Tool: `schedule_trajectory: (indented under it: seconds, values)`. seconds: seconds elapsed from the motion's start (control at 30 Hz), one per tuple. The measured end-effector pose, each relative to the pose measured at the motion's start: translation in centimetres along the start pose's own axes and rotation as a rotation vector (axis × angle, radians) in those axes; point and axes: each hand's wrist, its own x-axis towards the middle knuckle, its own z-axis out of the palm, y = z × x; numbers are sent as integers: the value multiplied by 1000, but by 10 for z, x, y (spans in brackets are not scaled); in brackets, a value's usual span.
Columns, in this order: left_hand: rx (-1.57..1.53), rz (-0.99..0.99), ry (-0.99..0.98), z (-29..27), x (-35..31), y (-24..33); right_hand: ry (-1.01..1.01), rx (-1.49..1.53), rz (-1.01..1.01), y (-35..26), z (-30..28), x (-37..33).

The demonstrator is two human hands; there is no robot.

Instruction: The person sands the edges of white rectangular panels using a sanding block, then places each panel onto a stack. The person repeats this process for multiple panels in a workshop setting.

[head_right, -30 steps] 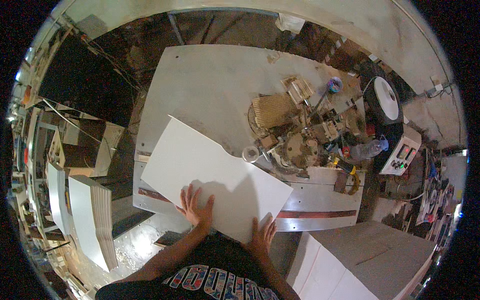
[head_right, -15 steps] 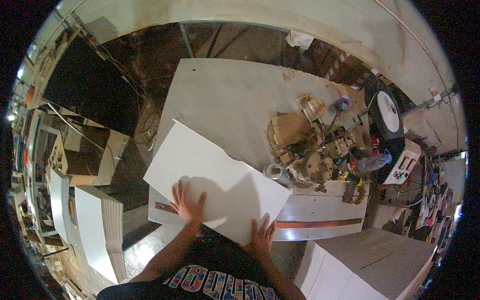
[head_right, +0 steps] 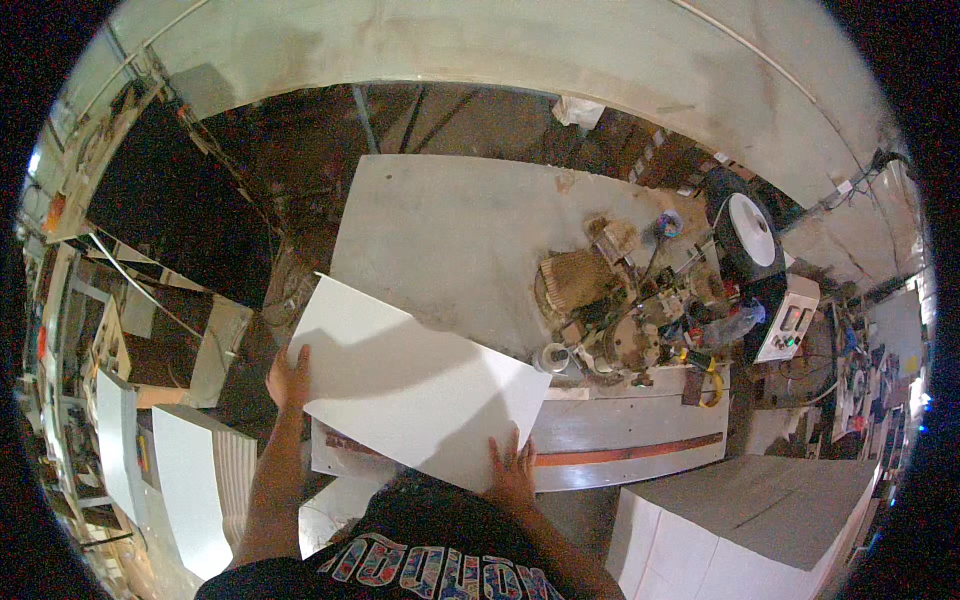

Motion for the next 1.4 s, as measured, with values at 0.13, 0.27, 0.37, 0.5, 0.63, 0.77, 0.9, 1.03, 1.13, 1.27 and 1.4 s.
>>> schedule_trajectory:
  seconds: [0.13, 0.27, 0.37, 0.5, 0.63, 0.77, 0.9, 1.03, 1.13, 1.27, 1.4]
  values:
    - [117, -91, 86, -11, -5, -19, -92, -91, -27, -7, 0, 9]
    - [73, -179, 96, -24, -15, -42, -24, -101, -148, -8, -9, 13]
    - [91, -255, 139, -29, -24, -55, 32, 83, -166, -6, -19, 26]
    - [6, -325, 220, -36, -39, -71, 254, 578, -31, -14, -28, 68]
    - [-166, -385, 309, -44, -51, -87, 327, 1572, 213, -13, -42, 104]
    - [-675, -324, 480, -34, -61, -82, 396, 2187, 41, 15, -64, 92]
    - [-1179, -170, 517, -6, -79, -48, 509, 2098, 100, 52, -89, 68]
    - [-1356, -118, 439, 16, -108, 4, 650, 2185, 99, 78, -113, 38]
    - [-1544, -101, 210, -10, -124, 30, 755, 2212, 209, 96, -129, 11]
    - [-1403, 48, 163, -81, -167, 84, 784, 2141, 138, 109, -134, -15]
    - [-1305, 111, 190, -144, -184, 116, 876, 2171, 307, 131, -123, -39]
